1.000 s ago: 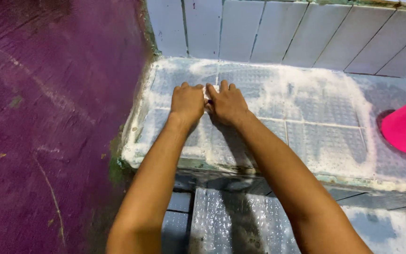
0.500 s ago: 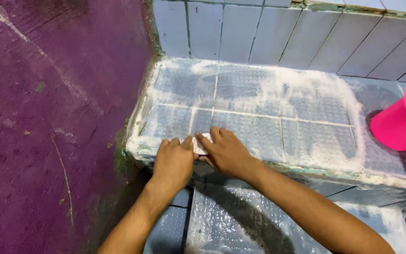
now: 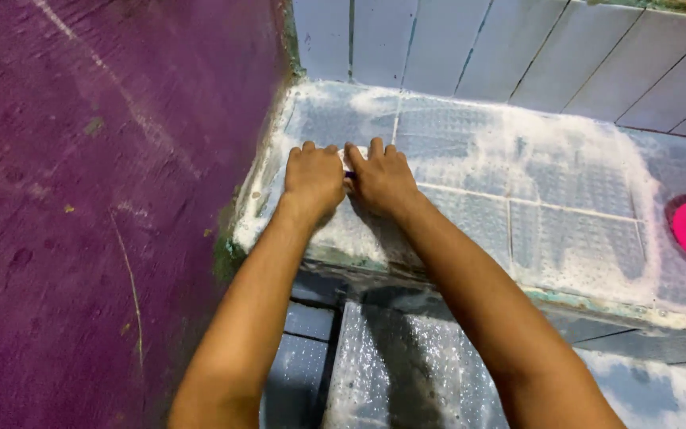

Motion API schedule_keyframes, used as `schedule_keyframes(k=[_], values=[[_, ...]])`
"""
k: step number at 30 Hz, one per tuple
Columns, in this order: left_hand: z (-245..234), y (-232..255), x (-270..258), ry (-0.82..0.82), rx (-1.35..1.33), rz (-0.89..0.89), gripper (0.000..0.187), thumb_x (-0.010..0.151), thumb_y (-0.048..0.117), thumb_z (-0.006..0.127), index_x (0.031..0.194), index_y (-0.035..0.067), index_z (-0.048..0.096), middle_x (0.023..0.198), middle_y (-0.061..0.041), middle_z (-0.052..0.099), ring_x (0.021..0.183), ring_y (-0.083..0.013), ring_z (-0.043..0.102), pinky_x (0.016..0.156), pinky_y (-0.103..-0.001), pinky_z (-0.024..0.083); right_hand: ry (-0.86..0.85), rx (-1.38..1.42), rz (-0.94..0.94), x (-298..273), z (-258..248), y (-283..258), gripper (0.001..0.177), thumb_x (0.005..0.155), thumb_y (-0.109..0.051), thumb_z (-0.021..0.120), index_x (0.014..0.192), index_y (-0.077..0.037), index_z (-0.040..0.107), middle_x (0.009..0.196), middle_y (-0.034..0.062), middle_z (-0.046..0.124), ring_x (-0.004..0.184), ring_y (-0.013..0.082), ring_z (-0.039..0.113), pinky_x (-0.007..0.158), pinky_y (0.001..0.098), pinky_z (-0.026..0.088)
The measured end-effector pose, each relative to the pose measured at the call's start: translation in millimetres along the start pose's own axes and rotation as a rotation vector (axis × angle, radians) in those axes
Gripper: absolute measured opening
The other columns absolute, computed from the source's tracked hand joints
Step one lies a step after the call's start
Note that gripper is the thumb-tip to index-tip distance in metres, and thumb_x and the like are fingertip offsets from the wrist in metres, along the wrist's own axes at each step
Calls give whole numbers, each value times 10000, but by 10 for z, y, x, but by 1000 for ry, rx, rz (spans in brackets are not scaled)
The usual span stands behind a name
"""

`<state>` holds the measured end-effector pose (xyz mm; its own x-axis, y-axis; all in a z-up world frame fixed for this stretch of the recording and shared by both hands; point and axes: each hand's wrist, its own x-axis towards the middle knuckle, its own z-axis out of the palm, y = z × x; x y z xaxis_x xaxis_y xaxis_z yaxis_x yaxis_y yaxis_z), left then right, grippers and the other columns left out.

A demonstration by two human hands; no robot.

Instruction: Scrubbing soapy tiled steps or a ledge in a bathroom using a small scrubber.

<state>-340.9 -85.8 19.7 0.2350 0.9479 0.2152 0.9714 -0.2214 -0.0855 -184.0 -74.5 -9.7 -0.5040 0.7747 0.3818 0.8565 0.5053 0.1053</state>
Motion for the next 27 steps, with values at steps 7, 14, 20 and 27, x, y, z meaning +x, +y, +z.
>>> schedule_keyframes(k=[7, 14, 20, 27], values=[[-246, 168, -906, 254, 24, 107, 319, 731, 228, 761, 985, 36, 739, 950, -105, 752, 842, -351, 675, 741, -468, 482, 30, -63, -90, -508, -302, -261, 711, 916, -552, 629, 1485, -167, 444, 1016, 133, 488, 836, 374, 618, 701, 461, 529], [-688, 564, -1699, 175, -46, 220, 345, 823, 220, 701, 1066, -18, 755, 1054, -141, 764, 866, -365, 657, 745, -462, 457, -5, -15, -240, -1351, -744, -298, 664, 935, -496, 600, 1471, -122, 482, 1010, 147, 496, 829, 357, 578, 692, 435, 471], [-742, 862, -2112, 58, 58, 289, 339, 808, 262, 698, 1030, 16, 773, 1053, -149, 764, 923, -351, 648, 798, -472, 436, -14, 15, -399, -1823, -882, -320, 534, 976, -332, 500, 1468, -126, 481, 1091, 216, 518, 882, 383, 541, 711, 438, 416], [-785, 357, -2193, 137, 91, 91, 459, 789, 221, 724, 1152, -60, 731, 1145, -207, 752, 934, -383, 667, 732, -482, 496, 267, 71, -384, -1188, -410, -912, 451, 931, -281, 600, 1373, -199, 565, 1123, 216, 567, 938, 374, 581, 740, 444, 418]])
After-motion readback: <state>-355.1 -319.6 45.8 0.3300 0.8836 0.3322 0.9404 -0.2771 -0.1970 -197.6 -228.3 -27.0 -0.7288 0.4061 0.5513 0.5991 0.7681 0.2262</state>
